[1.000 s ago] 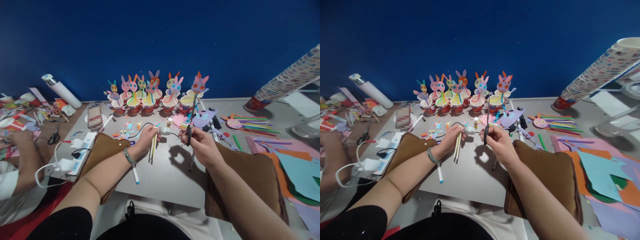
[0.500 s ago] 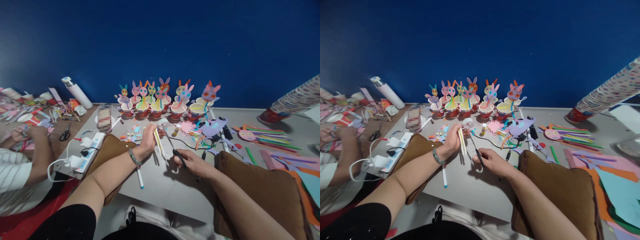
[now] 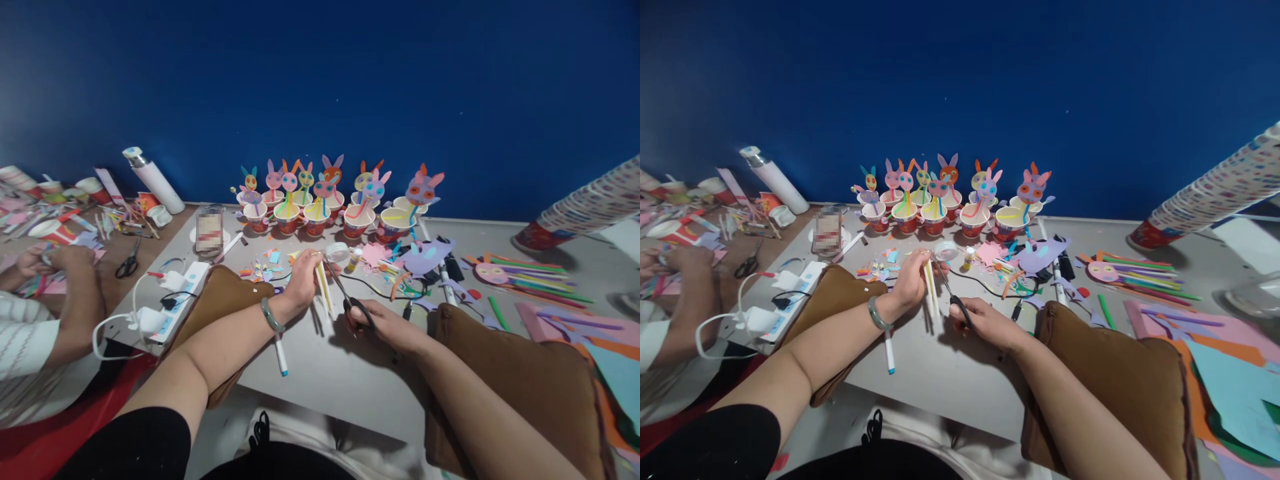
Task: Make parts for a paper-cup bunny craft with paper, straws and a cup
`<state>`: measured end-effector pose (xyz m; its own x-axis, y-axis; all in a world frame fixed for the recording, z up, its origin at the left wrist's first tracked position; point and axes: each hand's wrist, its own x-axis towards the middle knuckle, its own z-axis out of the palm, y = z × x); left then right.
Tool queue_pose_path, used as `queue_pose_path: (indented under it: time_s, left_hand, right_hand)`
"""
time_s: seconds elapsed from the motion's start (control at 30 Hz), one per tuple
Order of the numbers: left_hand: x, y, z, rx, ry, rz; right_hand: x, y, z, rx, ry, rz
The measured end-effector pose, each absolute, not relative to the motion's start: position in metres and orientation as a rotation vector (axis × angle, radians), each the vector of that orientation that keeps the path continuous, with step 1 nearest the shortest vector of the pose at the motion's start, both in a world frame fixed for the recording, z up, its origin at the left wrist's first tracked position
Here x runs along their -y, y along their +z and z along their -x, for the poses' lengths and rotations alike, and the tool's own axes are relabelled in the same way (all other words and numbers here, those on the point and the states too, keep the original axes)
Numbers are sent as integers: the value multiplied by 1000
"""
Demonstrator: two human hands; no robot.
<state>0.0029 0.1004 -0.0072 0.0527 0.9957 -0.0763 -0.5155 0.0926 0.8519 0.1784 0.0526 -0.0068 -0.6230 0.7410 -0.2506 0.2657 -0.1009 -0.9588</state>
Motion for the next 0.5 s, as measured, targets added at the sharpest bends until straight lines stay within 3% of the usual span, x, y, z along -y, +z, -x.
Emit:
queue_pose_path:
  time_s: [0.5]
  left_hand:
    - [-93,-7,-7,-825,1244,-810]
  right_hand:
    - [-50,-11,-169,1685,1645,1091]
